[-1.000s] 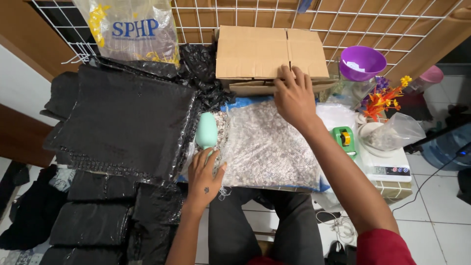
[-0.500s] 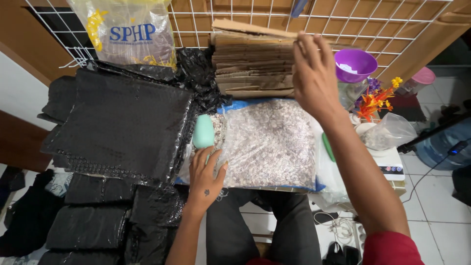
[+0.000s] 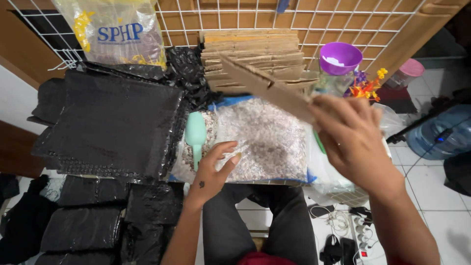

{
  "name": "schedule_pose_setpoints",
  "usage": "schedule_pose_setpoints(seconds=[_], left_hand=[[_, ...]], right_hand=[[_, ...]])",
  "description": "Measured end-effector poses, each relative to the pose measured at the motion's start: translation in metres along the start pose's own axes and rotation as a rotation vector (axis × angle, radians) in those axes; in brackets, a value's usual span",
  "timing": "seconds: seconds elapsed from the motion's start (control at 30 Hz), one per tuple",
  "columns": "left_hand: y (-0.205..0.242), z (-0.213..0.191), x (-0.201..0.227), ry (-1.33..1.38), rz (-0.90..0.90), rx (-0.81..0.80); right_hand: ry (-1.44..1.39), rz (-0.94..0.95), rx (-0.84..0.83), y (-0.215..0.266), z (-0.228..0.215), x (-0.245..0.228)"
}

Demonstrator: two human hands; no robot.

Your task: The person scoops small white stones from a large bag into a small plastic bag using a green scoop. They place the small bag on a digital scale, then fold a cardboard box and line it with a black plastic bag. Finally, they place the weighed bag of stones into the lined box.

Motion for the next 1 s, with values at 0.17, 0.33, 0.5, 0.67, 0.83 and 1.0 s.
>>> schedule_pose_setpoints(seconds=[0.17,0.33,0.5,0.67,0.83,1.0], left_hand=[[-0.002,0.019,0.032,0.075,-0.019,-0.055],[-0.016,0.029,0.088,0.08,-0.256,-0.015],[-0.027,0.047,0.073,0.103,-0.286,0.026],[-0.031,0.057,0.059,0.116,-0.226,0.064],[-0.029,0.058,0.048,0.154,-0.148,0.093],[-0.026,0.054,0.055,0.182,-0.075,0.051]], right_hand=[[-0.146,0.128,-0.244,0.008,-0.001,-0.014],[-0.412,0.191,-0.41,0.01,0.009,-0.022],[-0.586,0.259,-0.455,0.012,0.026,-0.033],[-0.671,0.383,-0.458,0.02,0.042,-0.035],[-0.715,0.506,-0.413,0.028,0.049,-0.028],[-0.675,0.495,-0.371,0.028,0.048,-0.024]])
Point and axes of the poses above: each hand's wrist, its own y-axis away from the middle knuckle, its own z-axis out of the palm, x = y × z, the point moved 3 cm from there along -y, towards the middle knuckle, and after that the axes turned 13 degrees about x, right-handed, at the moved point
